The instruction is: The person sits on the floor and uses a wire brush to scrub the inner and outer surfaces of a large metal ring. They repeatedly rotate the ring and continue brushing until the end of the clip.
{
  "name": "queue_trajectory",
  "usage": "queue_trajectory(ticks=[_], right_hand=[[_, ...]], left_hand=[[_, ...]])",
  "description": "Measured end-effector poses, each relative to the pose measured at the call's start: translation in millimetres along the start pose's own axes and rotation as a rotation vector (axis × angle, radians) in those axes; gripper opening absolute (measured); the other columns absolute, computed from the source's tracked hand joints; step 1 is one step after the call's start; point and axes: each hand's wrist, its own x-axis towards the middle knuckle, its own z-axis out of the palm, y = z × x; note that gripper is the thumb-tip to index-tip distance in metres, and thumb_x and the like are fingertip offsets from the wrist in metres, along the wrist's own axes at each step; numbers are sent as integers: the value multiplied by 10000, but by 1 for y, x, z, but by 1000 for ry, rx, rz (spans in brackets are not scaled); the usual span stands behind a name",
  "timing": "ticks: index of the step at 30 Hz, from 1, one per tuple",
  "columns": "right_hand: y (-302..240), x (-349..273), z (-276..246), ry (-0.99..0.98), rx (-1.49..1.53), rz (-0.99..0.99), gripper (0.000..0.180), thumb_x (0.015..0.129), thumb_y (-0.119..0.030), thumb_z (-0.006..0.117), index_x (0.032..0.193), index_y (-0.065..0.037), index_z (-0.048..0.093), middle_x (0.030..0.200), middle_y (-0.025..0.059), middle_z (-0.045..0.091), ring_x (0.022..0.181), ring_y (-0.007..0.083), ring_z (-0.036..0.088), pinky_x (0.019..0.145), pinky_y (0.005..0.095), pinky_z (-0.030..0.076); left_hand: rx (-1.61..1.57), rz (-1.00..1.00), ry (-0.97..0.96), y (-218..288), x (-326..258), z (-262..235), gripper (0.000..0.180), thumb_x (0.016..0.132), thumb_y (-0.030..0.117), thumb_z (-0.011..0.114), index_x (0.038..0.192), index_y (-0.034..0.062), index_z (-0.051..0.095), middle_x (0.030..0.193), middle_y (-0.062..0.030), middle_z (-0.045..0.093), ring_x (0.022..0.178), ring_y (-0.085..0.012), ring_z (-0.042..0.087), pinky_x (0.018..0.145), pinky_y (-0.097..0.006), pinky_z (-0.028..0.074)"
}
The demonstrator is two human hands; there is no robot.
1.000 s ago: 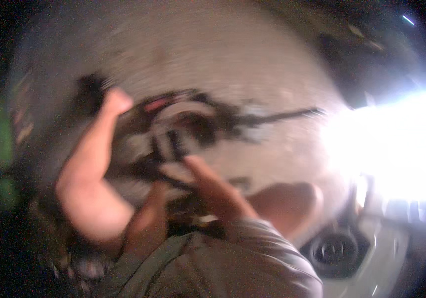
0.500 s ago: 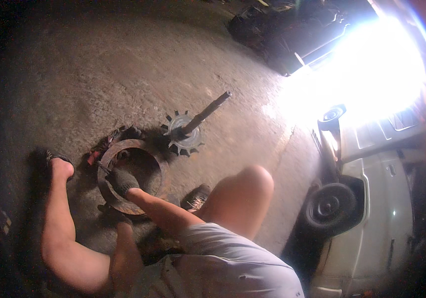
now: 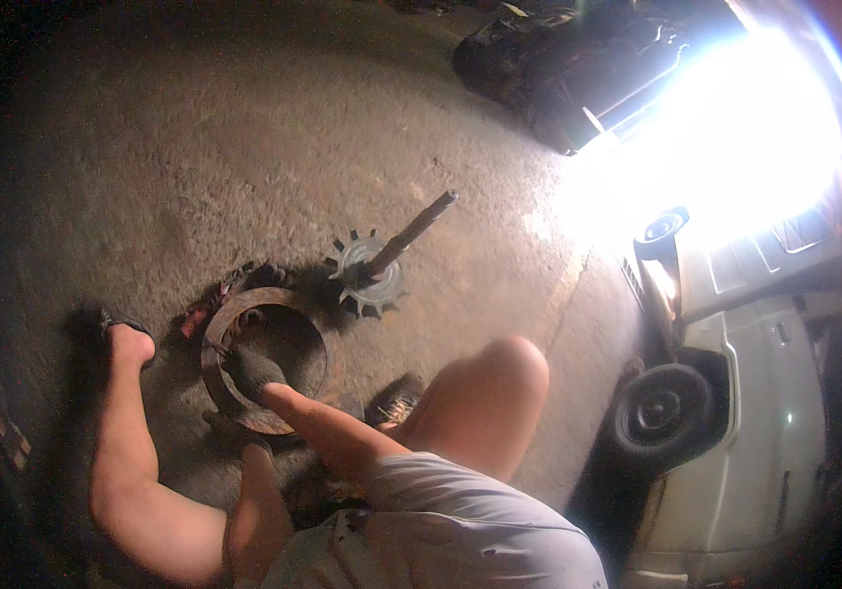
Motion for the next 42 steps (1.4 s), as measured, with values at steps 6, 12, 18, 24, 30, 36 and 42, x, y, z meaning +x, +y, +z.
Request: queue_trajectory(ticks=[6, 12, 18, 24, 30, 36, 42], right_hand=[[-3, 10, 0, 8, -26, -61, 365, 1006, -313, 577, 1275, -80, 657, 1253, 216, 681, 1168, 395, 641, 986, 457, 496], [63, -26, 21, -135, 497, 49, 282, 1033, -243, 569, 1242, -75, 659, 1129, 109, 667, 1040, 262, 614, 916, 384, 463], [117, -28, 4, 122, 386, 85, 198, 1021, -219, 583, 1152, -81, 638, 903, 78, 613, 777, 228, 591, 683, 353, 458], [72, -3, -10, 234, 506, -121, 141, 1010, -212, 603, 1080, -90, 619, 713, 51, 566, 561, 197, 569, 498, 329, 451], [21, 25, -9, 219, 73, 18, 224, 1025, -268, 594, 1161, -90, 605, 849, 159, 660, 751, 316, 653, 649, 410, 496], [12, 38, -5, 42, -164, 95, 333, 1045, -339, 533, 1264, -91, 574, 1155, 301, 680, 1119, 535, 600, 867, 543, 496], [4, 38, 2, 35, -91, 220, 471, 1059, -444, 430, 1354, -91, 532, 1199, 282, 683, 1127, 502, 609, 890, 549, 479]], left_hand=[[11, 11, 12, -5, 0, -8, 556, 1108, 425, 379, 1410, 2, 576, 1444, -225, 565, 1357, -383, 498, 1149, -471, 364], [168, 14, 74, 8, -8, -30, 559, 1107, 432, 380, 1395, 4, 596, 1422, -223, 588, 1341, -384, 514, 1139, -475, 375], [452, 152, -85, 41, -24, -52, 460, 1102, 356, 382, 1300, 20, 626, 1293, -215, 642, 1185, -399, 593, 1013, -498, 467], [396, 225, 25, -4, -20, -13, 373, 1079, 240, 431, 1335, 13, 578, 1278, -238, 630, 1194, -403, 590, 1023, -471, 466], [-169, -140, -108, 3, -14, -10, 425, 1114, 282, 361, 1299, -25, 589, 1294, -235, 623, 1227, -379, 573, 1051, -454, 434], [-173, -248, -208, 24, -15, -31, 467, 1122, 306, 344, 1331, -49, 564, 1370, -242, 588, 1295, -358, 539, 1107, -439, 392], [-63, -175, -9, -5, -5, -5, 502, 1120, 337, 351, 1377, -61, 518, 1435, -251, 519, 1351, -362, 477, 1144, -440, 344]])
